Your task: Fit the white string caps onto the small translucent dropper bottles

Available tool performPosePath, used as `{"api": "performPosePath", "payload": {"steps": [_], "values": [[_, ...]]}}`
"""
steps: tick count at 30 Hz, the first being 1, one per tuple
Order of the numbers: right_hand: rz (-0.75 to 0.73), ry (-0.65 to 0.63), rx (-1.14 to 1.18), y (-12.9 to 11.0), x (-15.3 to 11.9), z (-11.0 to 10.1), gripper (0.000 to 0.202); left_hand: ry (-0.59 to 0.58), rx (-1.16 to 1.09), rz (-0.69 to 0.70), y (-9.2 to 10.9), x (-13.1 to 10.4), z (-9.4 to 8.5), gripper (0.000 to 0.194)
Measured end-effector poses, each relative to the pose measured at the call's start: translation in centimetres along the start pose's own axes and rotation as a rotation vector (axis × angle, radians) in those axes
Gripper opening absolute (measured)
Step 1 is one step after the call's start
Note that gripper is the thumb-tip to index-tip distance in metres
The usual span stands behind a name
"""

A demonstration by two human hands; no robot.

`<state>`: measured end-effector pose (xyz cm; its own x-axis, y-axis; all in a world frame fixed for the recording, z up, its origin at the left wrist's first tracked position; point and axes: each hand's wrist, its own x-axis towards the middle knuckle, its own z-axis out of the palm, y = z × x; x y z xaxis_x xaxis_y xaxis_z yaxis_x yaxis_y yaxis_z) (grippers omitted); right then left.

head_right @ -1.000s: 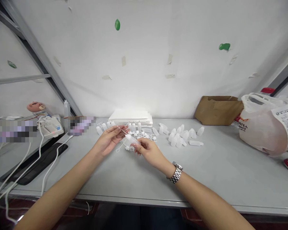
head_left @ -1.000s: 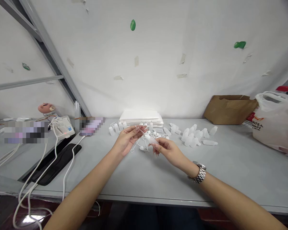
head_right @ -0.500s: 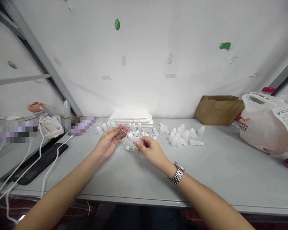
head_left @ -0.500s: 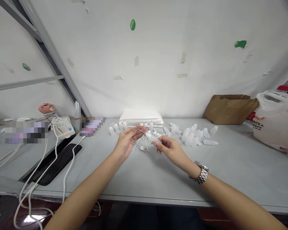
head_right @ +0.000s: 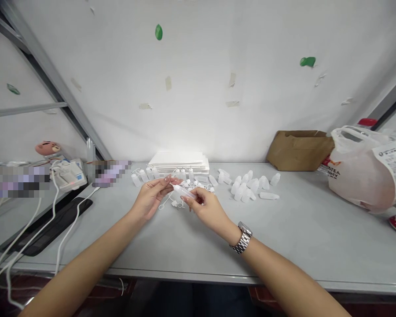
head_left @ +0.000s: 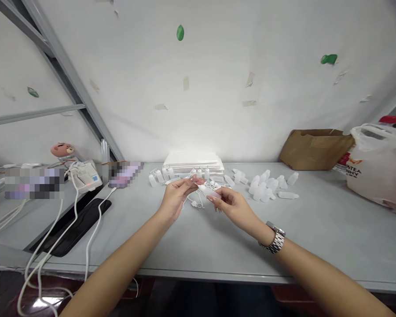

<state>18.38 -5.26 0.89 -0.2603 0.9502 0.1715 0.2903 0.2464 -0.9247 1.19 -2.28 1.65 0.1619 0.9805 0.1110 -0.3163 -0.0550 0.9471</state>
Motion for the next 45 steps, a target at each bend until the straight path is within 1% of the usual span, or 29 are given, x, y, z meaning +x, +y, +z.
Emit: {"api": "performPosePath", "payload": {"steps": [11, 14, 19, 23, 30, 33, 37, 41, 45], "values": [[0.000, 0.014, 0.002, 0.3, 0.1, 0.1, 0.025, 0.021, -0.003, 0.009, 0.0, 0.1, 0.0, 0.024], [0.010, 0.014, -0.003, 0.3, 0.1, 0.2, 0.026, 0.040, 0.022, 0.038, -0.1, 0.0, 0.0, 0.024], [0.028, 0.047, -0.061, 0.3, 0.0, 0.2, 0.028, 0.088, 0.137, 0.124, -0.5, -0.1, 0.2, 0.026], [0.033, 0.047, -0.094, 0.0, -0.1, 0.2, 0.029, 0.141, 0.258, 0.169, -0.6, -0.2, 0.2, 0.025], [0.053, 0.051, -0.149, -0.5, -0.3, 0.2, 0.029, 0.146, 0.388, 0.204, -0.7, -0.4, 0.3, 0.024], [0.041, 0.080, -0.203, -0.3, -0.4, 0.5, 0.028, 0.174, 0.424, 0.204, -1.0, -0.4, 0.4, 0.023], [-0.019, 0.142, -0.311, 0.2, -0.6, 1.0, 0.024, 0.213, 0.405, 0.200, -1.9, -0.2, 0.4, 0.024], [-0.055, 0.156, -0.372, 0.6, -0.7, 1.4, 0.025, 0.254, 0.378, 0.185, -2.7, -0.3, 0.6, 0.022], [-0.067, 0.160, -0.392, 0.9, -0.7, 1.7, 0.028, 0.251, 0.355, 0.152, -2.9, -0.5, 0.9, 0.021]]}}
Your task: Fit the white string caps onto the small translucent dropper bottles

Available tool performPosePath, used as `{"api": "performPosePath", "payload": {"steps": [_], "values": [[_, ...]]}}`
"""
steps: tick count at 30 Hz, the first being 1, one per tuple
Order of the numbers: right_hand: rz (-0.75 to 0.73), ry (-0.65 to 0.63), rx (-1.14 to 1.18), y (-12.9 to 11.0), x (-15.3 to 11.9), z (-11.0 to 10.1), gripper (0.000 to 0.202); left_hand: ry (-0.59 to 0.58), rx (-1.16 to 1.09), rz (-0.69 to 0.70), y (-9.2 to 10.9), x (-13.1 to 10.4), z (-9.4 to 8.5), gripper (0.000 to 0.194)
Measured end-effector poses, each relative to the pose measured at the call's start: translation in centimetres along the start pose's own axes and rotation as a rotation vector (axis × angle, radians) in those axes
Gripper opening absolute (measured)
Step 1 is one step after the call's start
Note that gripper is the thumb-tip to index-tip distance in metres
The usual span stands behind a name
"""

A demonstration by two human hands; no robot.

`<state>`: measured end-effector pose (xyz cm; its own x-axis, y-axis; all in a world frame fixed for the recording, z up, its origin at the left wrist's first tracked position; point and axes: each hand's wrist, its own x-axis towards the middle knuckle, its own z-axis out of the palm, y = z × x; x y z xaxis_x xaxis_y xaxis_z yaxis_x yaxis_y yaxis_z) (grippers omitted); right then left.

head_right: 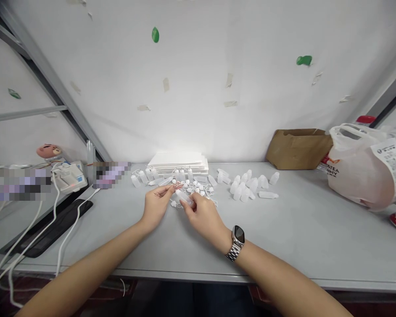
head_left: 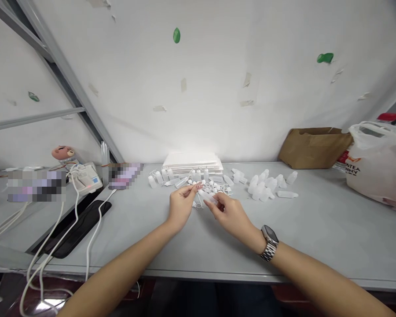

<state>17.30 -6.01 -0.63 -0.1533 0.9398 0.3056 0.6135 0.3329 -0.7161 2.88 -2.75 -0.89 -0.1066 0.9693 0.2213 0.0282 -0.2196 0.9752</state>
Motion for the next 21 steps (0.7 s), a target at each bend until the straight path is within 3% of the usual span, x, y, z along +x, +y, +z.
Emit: {"api": "performPosePath", "payload": {"steps": [4, 9, 16, 21], "values": [[0.019, 0.004, 0.053, 0.0, 0.2, -0.1, 0.028, -0.030, -0.166, -0.029, 0.1, 0.7, -0.3, 0.025], [0.078, 0.019, 0.160, -0.1, 0.5, -0.9, 0.032, -0.052, -0.476, -0.254, -0.4, 1.8, -0.8, 0.022], [0.140, -0.055, 0.385, 0.1, 0.9, -0.9, 0.033, -0.075, -0.562, -0.384, -0.4, 2.1, -1.0, 0.020], [0.135, -0.079, 0.602, -0.2, 1.5, -1.8, 0.037, -0.149, -0.624, -0.498, 0.0, 2.5, -1.7, 0.034]]}}
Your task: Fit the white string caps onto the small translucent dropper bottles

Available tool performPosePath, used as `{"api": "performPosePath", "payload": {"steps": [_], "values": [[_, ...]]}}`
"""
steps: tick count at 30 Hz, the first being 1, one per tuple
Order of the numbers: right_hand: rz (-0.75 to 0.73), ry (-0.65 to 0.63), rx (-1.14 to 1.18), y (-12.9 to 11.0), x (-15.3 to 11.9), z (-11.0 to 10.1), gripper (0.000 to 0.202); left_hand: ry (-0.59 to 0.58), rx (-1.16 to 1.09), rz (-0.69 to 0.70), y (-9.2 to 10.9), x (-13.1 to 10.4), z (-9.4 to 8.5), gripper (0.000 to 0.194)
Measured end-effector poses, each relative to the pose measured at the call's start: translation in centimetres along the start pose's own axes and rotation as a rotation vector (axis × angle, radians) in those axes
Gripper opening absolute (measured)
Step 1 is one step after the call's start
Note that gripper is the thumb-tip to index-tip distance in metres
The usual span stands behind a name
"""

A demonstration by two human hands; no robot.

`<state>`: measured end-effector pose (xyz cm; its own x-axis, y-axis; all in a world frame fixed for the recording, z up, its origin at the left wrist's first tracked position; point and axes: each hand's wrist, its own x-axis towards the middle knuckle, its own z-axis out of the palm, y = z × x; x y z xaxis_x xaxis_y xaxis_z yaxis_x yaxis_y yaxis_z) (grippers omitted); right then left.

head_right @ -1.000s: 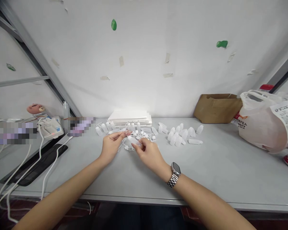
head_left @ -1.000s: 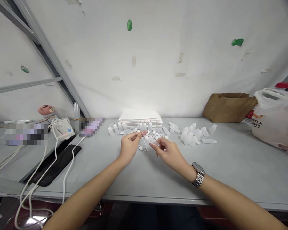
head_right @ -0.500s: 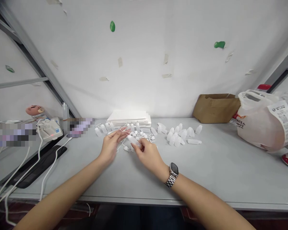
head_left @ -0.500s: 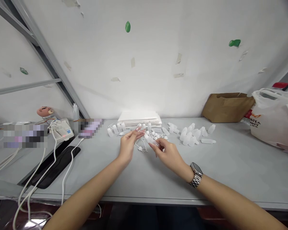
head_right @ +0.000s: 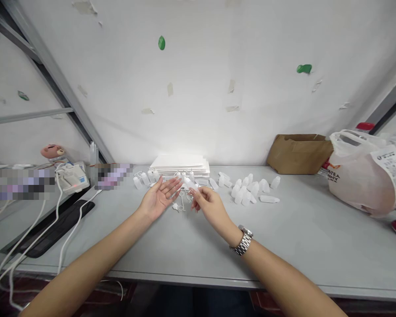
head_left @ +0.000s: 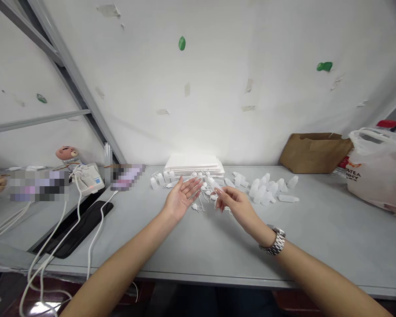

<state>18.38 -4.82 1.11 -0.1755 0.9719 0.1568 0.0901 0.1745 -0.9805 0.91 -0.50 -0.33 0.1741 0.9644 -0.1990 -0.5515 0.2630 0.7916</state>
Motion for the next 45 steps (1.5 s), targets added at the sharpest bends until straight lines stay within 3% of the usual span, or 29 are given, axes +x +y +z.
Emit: {"api": "performPosePath", "payload": {"steps": [4, 8, 11, 13, 16, 20, 26, 31, 38, 45], "values": [[-0.001, 0.052, 0.070, -0.4, 0.3, -0.5, 0.037, -0.049, -0.037, -0.037, 0.4, 0.0, -0.1, 0.037], [0.003, 0.048, 0.152, -0.2, 0.3, -0.7, 0.036, -0.034, 0.060, 0.022, 0.2, -0.3, 0.3, 0.039], [0.079, -0.094, 0.308, -0.3, 0.3, -0.8, 0.033, -0.038, 0.265, 0.246, 0.0, -1.0, 1.0, 0.038], [0.168, -0.241, 0.417, -0.4, 0.2, -0.8, 0.031, -0.119, 0.386, 0.365, -0.2, -1.6, 1.5, 0.035], [0.273, -0.416, 0.519, -0.2, 0.1, -0.7, 0.029, -0.269, 0.458, 0.326, -0.3, -2.3, 2.0, 0.033], [0.353, -0.486, 0.538, 0.4, 0.0, -0.5, 0.028, -0.290, 0.390, 0.210, -0.2, -2.5, 2.0, 0.027], [0.305, -0.416, 0.424, 1.0, 0.1, 0.1, 0.027, -0.258, 0.409, 0.212, -0.7, -1.8, 1.5, 0.026], [0.093, -0.093, 0.056, 2.4, 0.2, 0.9, 0.033, -0.110, 0.451, 0.249, -1.4, -1.6, 1.3, 0.025], [0.237, -0.234, 0.326, 1.4, 0.4, 0.8, 0.036, -0.120, 0.375, 0.319, -0.8, -1.8, 1.5, 0.025], [0.124, -0.082, 0.119, 2.0, 0.5, 0.6, 0.028, -0.083, 0.457, 0.329, -1.0, -1.7, 1.4, 0.027]]}}
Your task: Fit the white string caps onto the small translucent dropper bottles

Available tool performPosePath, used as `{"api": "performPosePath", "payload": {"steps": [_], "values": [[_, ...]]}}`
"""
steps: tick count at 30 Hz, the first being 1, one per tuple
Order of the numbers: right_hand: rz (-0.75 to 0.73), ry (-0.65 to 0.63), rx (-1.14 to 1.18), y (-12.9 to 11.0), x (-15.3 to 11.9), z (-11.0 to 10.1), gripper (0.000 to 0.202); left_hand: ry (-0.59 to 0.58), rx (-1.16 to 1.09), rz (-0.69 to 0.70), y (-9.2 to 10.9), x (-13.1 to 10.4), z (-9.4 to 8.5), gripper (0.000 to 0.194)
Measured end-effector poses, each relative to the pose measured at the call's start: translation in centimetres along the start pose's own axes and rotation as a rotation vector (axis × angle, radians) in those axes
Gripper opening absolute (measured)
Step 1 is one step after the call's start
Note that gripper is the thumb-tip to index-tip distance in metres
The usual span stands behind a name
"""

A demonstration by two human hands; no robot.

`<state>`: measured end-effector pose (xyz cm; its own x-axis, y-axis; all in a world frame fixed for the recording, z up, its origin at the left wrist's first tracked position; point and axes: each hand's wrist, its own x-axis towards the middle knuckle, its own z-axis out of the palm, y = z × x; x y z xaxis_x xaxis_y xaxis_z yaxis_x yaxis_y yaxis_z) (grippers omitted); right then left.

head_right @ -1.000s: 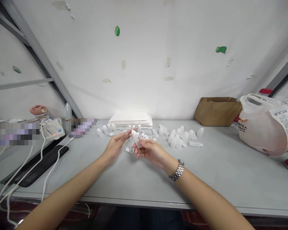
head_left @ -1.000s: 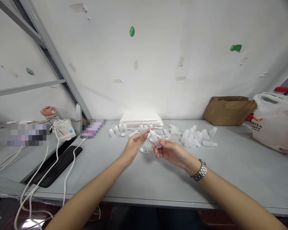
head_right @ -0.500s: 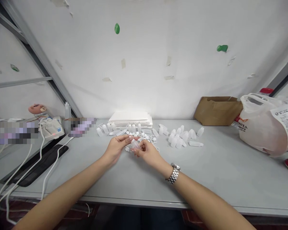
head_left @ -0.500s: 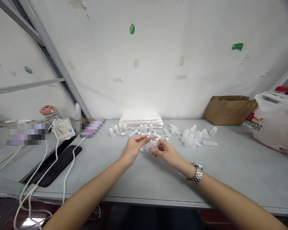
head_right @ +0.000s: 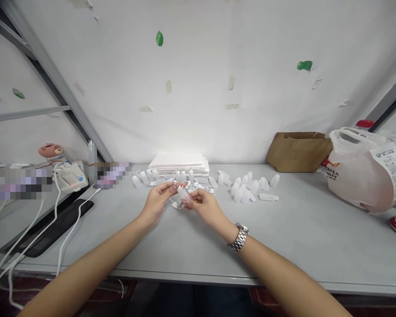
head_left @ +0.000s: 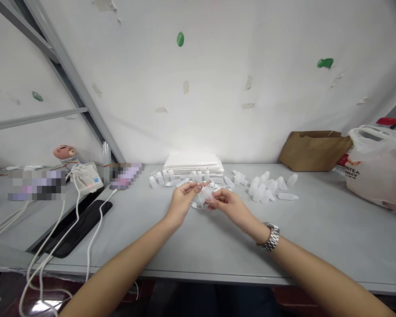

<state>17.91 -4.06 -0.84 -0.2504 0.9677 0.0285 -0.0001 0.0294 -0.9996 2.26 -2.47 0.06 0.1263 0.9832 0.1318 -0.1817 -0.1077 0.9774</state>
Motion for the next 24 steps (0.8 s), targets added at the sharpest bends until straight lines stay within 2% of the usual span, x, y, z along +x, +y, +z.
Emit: {"api": "performPosePath", "payload": {"steps": [3, 5, 10, 16, 18, 20, 24], "values": [[-0.119, 0.158, -0.235, 0.4, -0.1, -0.1, 0.024, 0.044, 0.029, -0.011, -0.3, 0.0, 0.1, 0.027], [-0.159, 0.206, -0.343, 0.4, -0.1, 0.0, 0.021, 0.050, 0.024, -0.016, -0.4, 0.1, 0.1, 0.027], [-0.174, 0.190, -0.406, 0.1, -0.2, 0.0, 0.017, 0.063, 0.034, -0.018, -0.8, 0.2, 0.1, 0.027], [-0.372, 0.239, -0.628, 0.6, -0.5, -0.3, 0.011, 0.111, -0.055, -0.138, -0.9, 0.6, -0.2, 0.030], [-0.337, 0.255, -0.594, 0.5, -0.3, -0.5, 0.013, 0.171, -0.059, -0.139, -1.0, 1.0, -0.7, 0.029], [-0.222, 0.253, -0.452, 0.3, -0.1, -0.7, 0.016, 0.222, 0.004, -0.076, -1.2, 1.6, -1.2, 0.029], [0.039, 0.107, 0.050, -0.3, 0.6, -1.4, 0.025, 0.244, 0.381, 0.060, -1.9, 2.3, -1.9, 0.029]]}}
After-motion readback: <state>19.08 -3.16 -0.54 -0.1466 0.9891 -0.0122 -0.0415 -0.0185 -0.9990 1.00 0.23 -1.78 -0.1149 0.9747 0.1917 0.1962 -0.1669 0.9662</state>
